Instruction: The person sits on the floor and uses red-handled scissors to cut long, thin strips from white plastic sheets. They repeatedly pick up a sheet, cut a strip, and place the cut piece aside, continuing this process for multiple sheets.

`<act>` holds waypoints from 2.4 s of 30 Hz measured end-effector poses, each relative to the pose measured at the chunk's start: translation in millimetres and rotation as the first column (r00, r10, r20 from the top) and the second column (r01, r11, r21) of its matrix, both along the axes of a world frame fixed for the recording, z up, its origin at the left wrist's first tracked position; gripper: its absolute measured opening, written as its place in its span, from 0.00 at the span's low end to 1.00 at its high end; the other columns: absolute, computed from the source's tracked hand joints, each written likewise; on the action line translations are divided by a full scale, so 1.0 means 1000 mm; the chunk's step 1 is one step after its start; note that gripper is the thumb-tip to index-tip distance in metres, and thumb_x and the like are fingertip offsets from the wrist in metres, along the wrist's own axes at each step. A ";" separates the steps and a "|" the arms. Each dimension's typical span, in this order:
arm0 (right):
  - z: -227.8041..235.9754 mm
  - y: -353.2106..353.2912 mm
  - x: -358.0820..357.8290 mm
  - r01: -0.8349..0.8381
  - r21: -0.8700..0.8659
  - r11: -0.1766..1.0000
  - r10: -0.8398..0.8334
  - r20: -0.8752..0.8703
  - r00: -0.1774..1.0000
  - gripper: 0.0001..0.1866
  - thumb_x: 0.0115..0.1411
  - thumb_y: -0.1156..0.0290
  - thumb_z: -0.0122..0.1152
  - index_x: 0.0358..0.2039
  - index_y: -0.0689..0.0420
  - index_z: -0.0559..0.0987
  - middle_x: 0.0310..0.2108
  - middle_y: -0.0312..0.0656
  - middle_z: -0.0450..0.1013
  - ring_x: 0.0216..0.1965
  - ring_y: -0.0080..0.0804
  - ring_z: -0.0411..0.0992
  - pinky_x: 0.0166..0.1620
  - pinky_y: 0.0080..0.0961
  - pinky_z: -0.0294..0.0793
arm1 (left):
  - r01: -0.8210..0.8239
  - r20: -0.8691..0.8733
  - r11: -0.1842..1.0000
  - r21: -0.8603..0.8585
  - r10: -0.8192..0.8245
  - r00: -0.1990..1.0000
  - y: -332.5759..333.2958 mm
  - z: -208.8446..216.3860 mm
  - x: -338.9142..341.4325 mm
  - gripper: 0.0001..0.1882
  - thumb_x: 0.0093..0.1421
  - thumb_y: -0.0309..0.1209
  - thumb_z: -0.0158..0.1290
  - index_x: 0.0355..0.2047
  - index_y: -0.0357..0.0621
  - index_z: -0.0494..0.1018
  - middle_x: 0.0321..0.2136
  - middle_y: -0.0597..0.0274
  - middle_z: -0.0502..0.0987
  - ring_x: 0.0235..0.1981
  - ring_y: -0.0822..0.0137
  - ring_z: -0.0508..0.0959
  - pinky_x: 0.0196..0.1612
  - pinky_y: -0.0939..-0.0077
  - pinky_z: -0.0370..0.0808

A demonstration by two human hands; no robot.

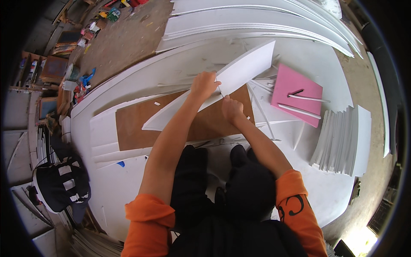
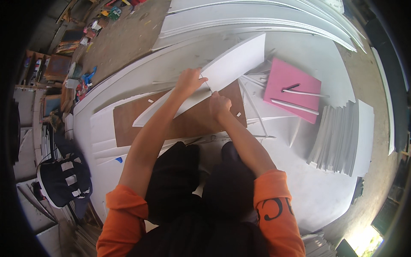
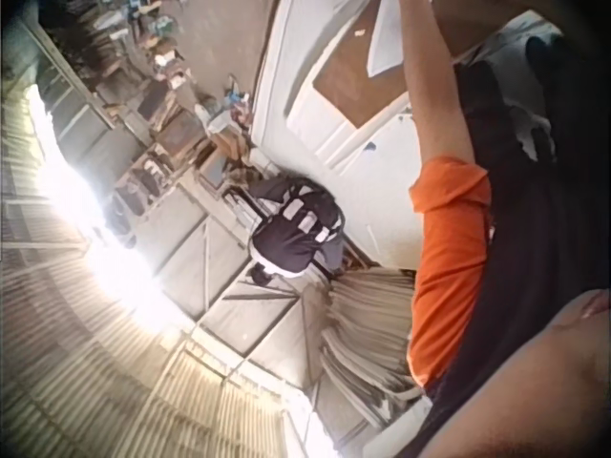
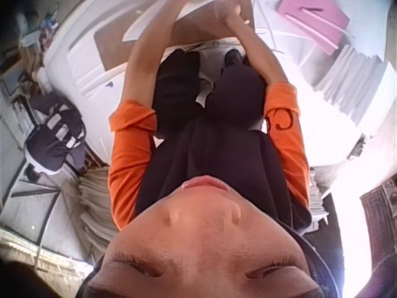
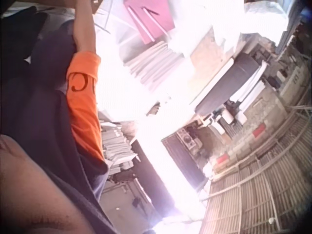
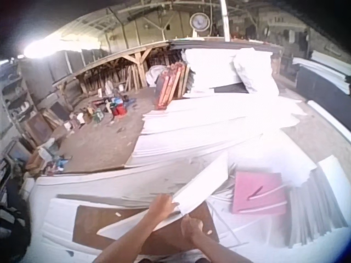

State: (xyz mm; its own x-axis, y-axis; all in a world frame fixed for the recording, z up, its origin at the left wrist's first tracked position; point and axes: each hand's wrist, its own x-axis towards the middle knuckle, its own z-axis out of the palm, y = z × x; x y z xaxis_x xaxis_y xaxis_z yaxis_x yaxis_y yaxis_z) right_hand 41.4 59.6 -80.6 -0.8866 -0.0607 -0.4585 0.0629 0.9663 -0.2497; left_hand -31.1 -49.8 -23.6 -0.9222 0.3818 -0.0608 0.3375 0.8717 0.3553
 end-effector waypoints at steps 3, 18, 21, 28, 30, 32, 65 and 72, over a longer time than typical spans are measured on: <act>0.004 0.000 -0.004 -0.023 0.007 1.000 0.023 0.023 0.999 0.10 0.53 0.72 0.43 0.36 0.61 0.65 0.34 0.51 0.72 0.35 0.43 0.72 0.36 0.33 0.71 | 0.045 -0.063 0.999 0.028 -0.043 0.997 0.002 -0.004 0.006 0.17 0.47 0.39 0.55 0.29 0.36 0.70 0.20 0.46 0.73 0.26 0.48 0.73 0.29 0.60 0.69; -0.006 0.016 0.036 0.044 -0.020 0.999 -0.044 0.003 0.999 0.08 0.57 0.69 0.37 0.33 0.58 0.63 0.31 0.51 0.72 0.35 0.46 0.72 0.38 0.37 0.70 | -0.070 -0.128 0.996 -0.046 0.064 0.990 0.008 -0.004 0.020 0.15 0.51 0.38 0.51 0.32 0.38 0.67 0.21 0.50 0.74 0.27 0.51 0.74 0.29 0.60 0.70; -0.009 0.022 0.040 0.032 -0.016 0.999 -0.032 -0.017 0.999 0.08 0.57 0.69 0.37 0.33 0.58 0.63 0.31 0.51 0.72 0.35 0.46 0.72 0.37 0.38 0.70 | -0.057 -0.077 0.998 -0.019 0.055 0.995 0.007 -0.002 0.014 0.16 0.50 0.38 0.52 0.31 0.37 0.68 0.22 0.49 0.73 0.28 0.50 0.74 0.30 0.59 0.69; -0.019 0.012 0.029 0.023 0.016 1.000 -0.021 -0.103 0.994 0.07 0.57 0.69 0.39 0.32 0.57 0.64 0.27 0.48 0.73 0.31 0.44 0.73 0.35 0.36 0.71 | -0.018 -0.057 1.000 0.019 0.019 0.998 0.000 0.001 0.005 0.17 0.48 0.39 0.53 0.30 0.36 0.69 0.22 0.49 0.73 0.27 0.50 0.73 0.30 0.60 0.69; -0.030 0.011 0.022 0.025 0.029 0.999 -0.022 -0.115 0.993 0.07 0.57 0.68 0.38 0.32 0.57 0.63 0.26 0.48 0.73 0.30 0.44 0.73 0.33 0.38 0.71 | 0.026 -0.095 1.000 0.014 -0.025 0.995 0.002 -0.003 0.005 0.16 0.48 0.38 0.53 0.30 0.36 0.69 0.22 0.49 0.73 0.27 0.50 0.74 0.30 0.60 0.69; -0.038 0.012 0.025 -0.009 0.010 1.000 0.010 -0.140 0.990 0.07 0.58 0.67 0.38 0.32 0.57 0.62 0.25 0.48 0.73 0.29 0.45 0.73 0.32 0.39 0.71 | 0.013 -0.096 1.000 0.006 -0.013 0.995 0.000 -0.005 0.007 0.16 0.48 0.38 0.53 0.30 0.37 0.69 0.22 0.50 0.73 0.27 0.50 0.74 0.30 0.60 0.69; 0.162 0.110 0.018 0.086 -0.880 0.468 -0.521 -0.195 0.831 0.13 0.56 0.62 0.49 0.31 0.58 0.64 0.12 0.35 0.61 0.11 0.22 0.61 0.16 0.20 0.62 | -0.507 0.413 0.211 0.836 0.367 0.833 -0.033 0.136 -0.036 0.25 0.45 0.38 0.54 0.32 0.29 0.57 0.22 0.46 0.70 0.18 0.55 0.76 0.30 0.64 0.75; 0.230 0.073 0.011 0.060 -0.933 0.356 -0.410 -0.098 0.907 0.18 0.47 0.66 0.60 0.35 0.60 0.67 0.19 0.33 0.63 0.17 0.18 0.63 0.15 0.14 0.59 | -0.677 0.670 -0.013 0.736 0.151 0.727 -0.014 0.141 0.022 0.26 0.49 0.37 0.49 0.42 0.31 0.55 0.35 0.50 0.66 0.28 0.53 0.77 0.36 0.61 0.74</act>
